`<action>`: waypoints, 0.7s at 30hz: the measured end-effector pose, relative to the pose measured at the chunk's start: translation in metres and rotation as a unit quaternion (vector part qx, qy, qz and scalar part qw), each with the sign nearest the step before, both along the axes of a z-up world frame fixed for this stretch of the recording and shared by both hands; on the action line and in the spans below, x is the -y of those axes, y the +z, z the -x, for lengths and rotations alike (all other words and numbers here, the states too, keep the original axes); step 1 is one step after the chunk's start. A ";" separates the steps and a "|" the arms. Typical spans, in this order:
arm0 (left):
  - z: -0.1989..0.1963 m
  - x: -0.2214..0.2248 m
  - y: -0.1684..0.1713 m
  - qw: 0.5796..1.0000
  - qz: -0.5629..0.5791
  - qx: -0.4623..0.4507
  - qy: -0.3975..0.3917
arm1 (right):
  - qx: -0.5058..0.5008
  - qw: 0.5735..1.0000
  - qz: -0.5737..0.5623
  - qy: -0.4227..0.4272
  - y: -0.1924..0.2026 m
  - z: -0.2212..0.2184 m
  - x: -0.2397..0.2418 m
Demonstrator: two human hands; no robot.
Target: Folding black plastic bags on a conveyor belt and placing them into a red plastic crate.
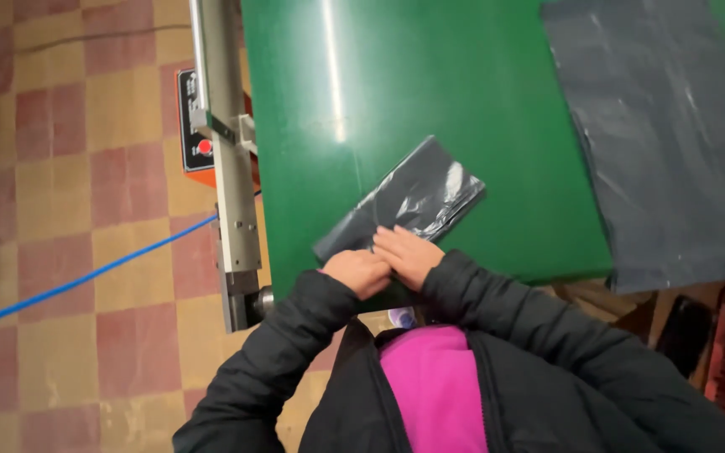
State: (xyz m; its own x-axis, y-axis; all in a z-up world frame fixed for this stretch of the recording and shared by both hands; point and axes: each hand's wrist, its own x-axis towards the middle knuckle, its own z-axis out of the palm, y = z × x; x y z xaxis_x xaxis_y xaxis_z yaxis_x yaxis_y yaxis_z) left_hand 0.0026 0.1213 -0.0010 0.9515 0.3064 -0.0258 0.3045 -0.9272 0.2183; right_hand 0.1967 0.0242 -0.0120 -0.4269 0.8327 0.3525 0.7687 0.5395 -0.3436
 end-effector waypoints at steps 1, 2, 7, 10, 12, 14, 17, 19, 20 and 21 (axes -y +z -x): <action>-0.011 -0.009 0.016 1.000 -0.002 0.000 -0.010 | 0.000 1.000 -0.002 -0.010 -0.015 -0.009 0.008; -0.022 -0.014 0.031 0.982 0.171 0.072 -0.021 | -0.042 0.999 0.022 0.000 -0.031 -0.018 0.019; -0.086 -0.087 -0.091 0.750 0.640 0.018 0.169 | -0.359 0.909 0.195 -0.089 -0.077 -0.046 0.063; -0.098 -0.113 -0.097 0.590 0.782 -0.031 0.198 | -0.530 0.682 0.357 -0.356 -0.034 -0.057 0.041; -0.106 -0.115 -0.121 0.861 0.460 0.022 0.215 | -0.676 0.472 0.382 -0.417 -0.052 -0.079 0.031; -0.107 -0.095 -0.092 0.903 0.365 0.080 0.212 | -0.760 0.410 0.361 -0.352 -0.093 -0.100 0.030; -0.100 -0.074 -0.065 0.933 0.235 0.131 0.240 | -0.840 0.331 0.340 -0.262 -0.117 -0.099 0.047; -0.113 -0.065 -0.038 0.936 0.199 0.136 0.256 | -0.851 0.332 0.326 -0.244 -0.113 -0.111 0.070; -0.115 -0.056 -0.020 0.948 0.098 0.176 0.246 | -0.851 0.333 0.339 -0.222 -0.112 -0.112 0.089; -0.116 -0.049 -0.003 0.948 -0.004 0.217 0.234 | -0.851 0.334 0.352 -0.200 -0.112 -0.114 0.107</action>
State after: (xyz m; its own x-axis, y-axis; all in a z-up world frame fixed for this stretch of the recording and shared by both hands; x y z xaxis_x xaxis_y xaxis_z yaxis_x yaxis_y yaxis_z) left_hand 0.1188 0.1701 -0.0035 0.6323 0.6957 0.3410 0.5654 -0.7152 0.4108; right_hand 0.3104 -0.0828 -0.1239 0.0879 0.8351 -0.5430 -0.9017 -0.1649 -0.3996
